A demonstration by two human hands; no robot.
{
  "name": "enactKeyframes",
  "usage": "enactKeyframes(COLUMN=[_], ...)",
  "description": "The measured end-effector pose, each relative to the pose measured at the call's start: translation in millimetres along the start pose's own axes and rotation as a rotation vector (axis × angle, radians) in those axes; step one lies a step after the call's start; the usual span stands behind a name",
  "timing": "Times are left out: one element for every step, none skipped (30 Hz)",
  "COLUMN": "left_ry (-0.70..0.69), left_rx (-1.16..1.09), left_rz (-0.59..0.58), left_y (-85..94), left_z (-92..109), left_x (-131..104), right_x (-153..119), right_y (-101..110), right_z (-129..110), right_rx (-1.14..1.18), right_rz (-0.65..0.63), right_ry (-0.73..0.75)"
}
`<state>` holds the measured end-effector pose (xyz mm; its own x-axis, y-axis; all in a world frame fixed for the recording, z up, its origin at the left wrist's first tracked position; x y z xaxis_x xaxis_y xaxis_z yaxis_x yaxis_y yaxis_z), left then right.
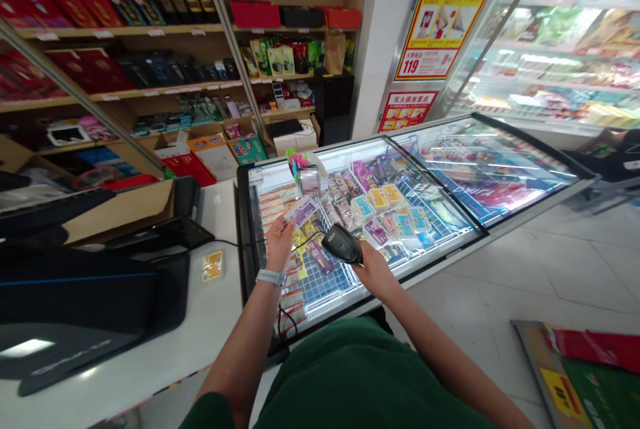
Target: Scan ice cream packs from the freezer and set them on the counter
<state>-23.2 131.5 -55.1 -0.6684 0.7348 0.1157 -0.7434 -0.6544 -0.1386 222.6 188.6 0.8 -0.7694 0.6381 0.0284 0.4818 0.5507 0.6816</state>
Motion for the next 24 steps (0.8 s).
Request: enactKeyframes(left_ry=[-0.001, -0.002, -0.003, -0.004, -0.005, -0.006, -0.007, -0.007, -0.008, -0.009, -0.009, -0.009, -0.008, -0.007, -0.005, -0.003, -0.001, 0.0, 0.002, 0.005, 0.009, 0.015, 0.02, 0.026], left_rx=[0.0, 0.0, 0.002, 0.004, 0.006, 0.007, 0.008, 0.008, 0.007, 0.005, 0.004, 0.004, 0.005, 0.007, 0.009, 0.011, 0.013, 0.015, 0.017, 0.018, 0.018, 0.018, 0.016, 0.016], left_rz=[0.004, 0.006, 0.008, 0.009, 0.009, 0.009, 0.008, 0.007, 0.005, 0.003, 0.002, 0.002, 0.003, 0.004, 0.006, 0.007, 0.008, 0.01, 0.014, 0.02, 0.026, 0.032, 0.038, 0.042], left_y=[0.1, 0.2, 0.3, 0.4, 0.4, 0.6, 0.7, 0.8, 1.0, 1.1, 1.3, 1.4, 1.6, 1.7, 1.8, 2.0, 2.3, 2.8, 3.6, 4.7, 6.1, 8.0, 10.2, 12.7], left_z=[-0.3, -0.5, -0.5, -0.2, 0.2, 0.8, 1.6, 2.4, 3.3, 4.1, 4.9, 5.7, 6.4, 7.0, 7.5, 8.0, 8.4, 8.7, 8.8, 8.7, 8.3, 7.7, 6.8, 5.6], left_x=[0.1, 0.1, 0.0, -0.2, -0.5, -0.8, -1.1, -1.5, -1.9, -2.2, -2.6, -2.9, -3.3, -3.7, -4.1, -4.6, -5.1, -5.6, -6.1, -6.6, -7.1, -7.5, -8.0, -8.5], right_x=[0.3, 0.6, 0.9, 1.1, 1.4, 1.6, 1.8, 2.0, 2.2, 2.4, 2.5, 2.6, 2.7, 2.8, 2.9, 2.8, 2.6, 2.2, 1.6, 0.9, 0.0, -1.0, -2.1, -3.2], right_y=[-0.5, -1.1, -1.7, -2.4, -3.1, -3.7, -4.4, -5.0, -5.4, -5.8, -6.2, -6.5, -7.0, -7.8, -8.7, -9.7, -10.9, -12.1, -13.2, -14.2, -15.0, -15.6, -16.1, -16.5], right_z=[-1.2, -1.9, -2.2, -2.1, -1.7, -1.2, -0.8, -0.7, -0.8, -1.4, -2.4, -3.7, -5.2, -6.8, -8.4, -9.7, -10.8, -11.6, -12.3, -12.9, -13.4, -13.9, -14.4, -14.7], right_rx=[0.003, 0.003, 0.001, -0.003, -0.008, -0.015, -0.024, -0.036, -0.051, -0.068, -0.085, -0.102, -0.118, -0.132, -0.146, -0.161, -0.178, -0.196, -0.214, -0.232, -0.247, -0.259, -0.269, -0.277], right_rz=[0.0, -0.003, -0.004, -0.004, -0.005, -0.008, -0.014, -0.021, -0.026, -0.028, -0.028, -0.022, -0.017, -0.013, -0.012, -0.013, -0.017, -0.023, -0.029, -0.033, -0.038, -0.044, -0.051, -0.056], right_ry=[0.001, -0.003, -0.009, -0.013, -0.015, -0.017, -0.018, -0.017, -0.017, -0.014, -0.007, 0.004, 0.018, 0.036, 0.055, 0.072, 0.083, 0.089, 0.091, 0.089, 0.086, 0.085, 0.084, 0.082])
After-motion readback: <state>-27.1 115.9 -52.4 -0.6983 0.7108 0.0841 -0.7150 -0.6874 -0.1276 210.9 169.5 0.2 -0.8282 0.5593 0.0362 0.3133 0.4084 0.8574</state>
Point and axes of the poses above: each hand's wrist, its own x-axis towards the middle knuckle, its own y-axis out of the back of the hand, z = x × y, the point moved 2 cm from there along x, towards the middle knuckle, and after that the axes turned 7 degrees about -z, right-handed, at the moved point
